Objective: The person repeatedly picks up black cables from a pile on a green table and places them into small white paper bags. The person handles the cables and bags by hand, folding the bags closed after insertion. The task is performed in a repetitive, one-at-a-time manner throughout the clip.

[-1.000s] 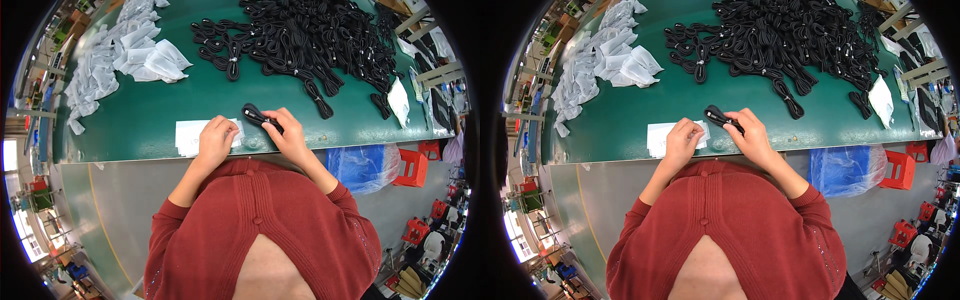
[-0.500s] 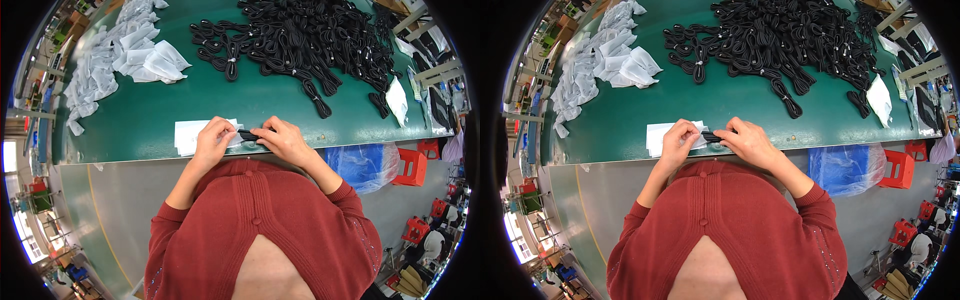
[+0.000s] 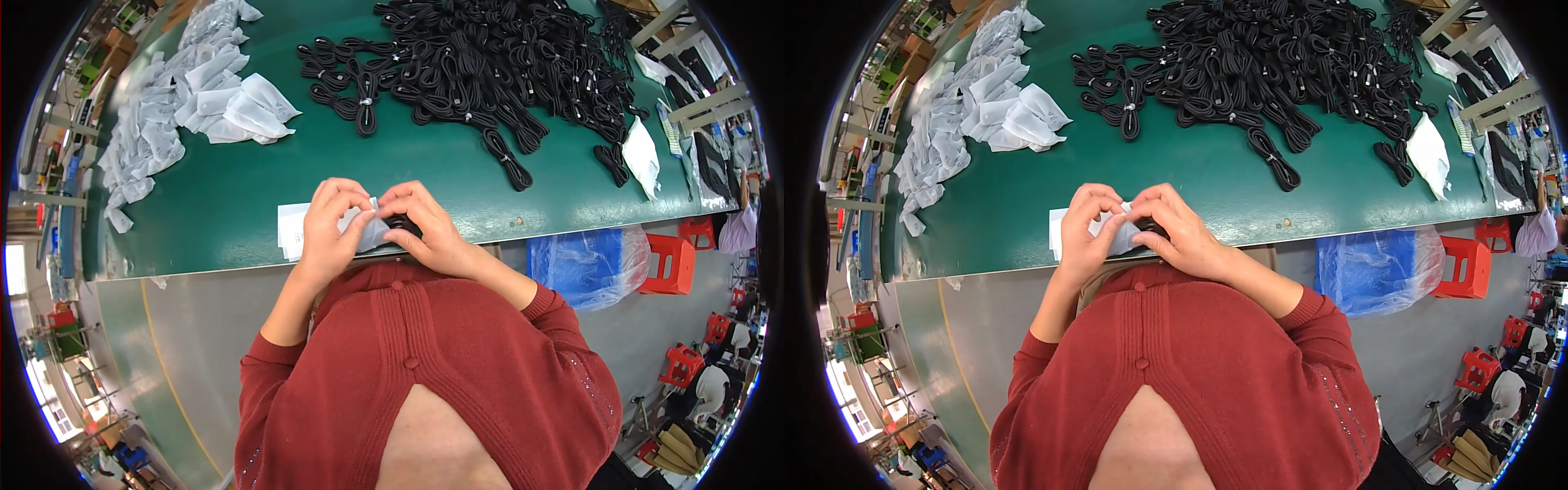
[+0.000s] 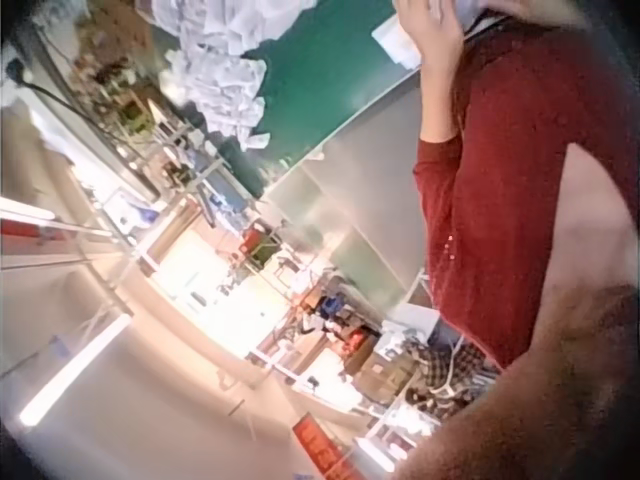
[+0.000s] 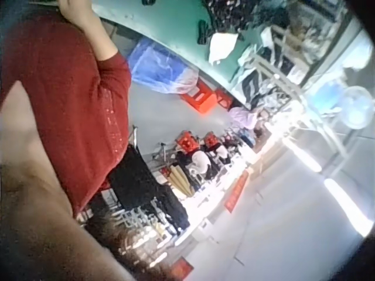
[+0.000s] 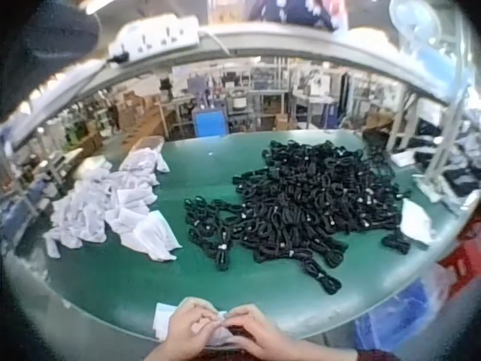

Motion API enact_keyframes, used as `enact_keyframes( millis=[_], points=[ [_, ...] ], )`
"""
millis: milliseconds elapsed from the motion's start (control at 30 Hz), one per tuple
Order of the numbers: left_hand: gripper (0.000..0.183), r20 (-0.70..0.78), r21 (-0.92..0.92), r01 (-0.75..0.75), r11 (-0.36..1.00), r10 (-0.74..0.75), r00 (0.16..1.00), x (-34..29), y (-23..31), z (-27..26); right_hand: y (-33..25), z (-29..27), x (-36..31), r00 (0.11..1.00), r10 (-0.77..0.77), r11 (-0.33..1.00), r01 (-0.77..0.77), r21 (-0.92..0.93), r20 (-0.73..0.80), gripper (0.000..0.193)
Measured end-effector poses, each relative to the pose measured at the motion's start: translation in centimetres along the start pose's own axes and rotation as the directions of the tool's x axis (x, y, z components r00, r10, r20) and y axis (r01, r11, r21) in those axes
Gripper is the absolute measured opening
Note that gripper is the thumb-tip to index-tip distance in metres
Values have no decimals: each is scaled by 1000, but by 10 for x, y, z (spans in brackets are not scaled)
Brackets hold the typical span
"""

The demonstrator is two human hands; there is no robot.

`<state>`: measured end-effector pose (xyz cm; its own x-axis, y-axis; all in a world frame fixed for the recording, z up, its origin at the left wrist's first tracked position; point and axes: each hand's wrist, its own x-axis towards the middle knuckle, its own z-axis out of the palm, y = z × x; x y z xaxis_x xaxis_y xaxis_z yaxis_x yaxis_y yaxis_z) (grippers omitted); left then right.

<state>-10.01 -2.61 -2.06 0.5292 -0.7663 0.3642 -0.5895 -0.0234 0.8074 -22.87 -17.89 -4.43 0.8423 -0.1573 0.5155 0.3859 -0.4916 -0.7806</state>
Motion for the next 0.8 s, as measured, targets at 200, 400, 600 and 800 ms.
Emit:
enact_keyframes(
  millis=[200,400,600,800],
  points=[
    [8,-43,-605,123,787,-187,981,30,-14,-37,2,-32,4,966,26,989,-63,-137,-257,33],
    [7,-174,-664,-4,748,-149,974,49,-14,-51,14,-74,-14,889,-14,883,-204,-422,-458,23],
    [11,-51,-879,83,469,-265,963,46,-24,-55,31,-107,-38,884,70,432,-444,-785,-462,31],
    [16,49,-838,182,515,-262,964,52,-26,-60,45,-103,-57,889,198,418,-458,-784,-414,40]
  ],
)
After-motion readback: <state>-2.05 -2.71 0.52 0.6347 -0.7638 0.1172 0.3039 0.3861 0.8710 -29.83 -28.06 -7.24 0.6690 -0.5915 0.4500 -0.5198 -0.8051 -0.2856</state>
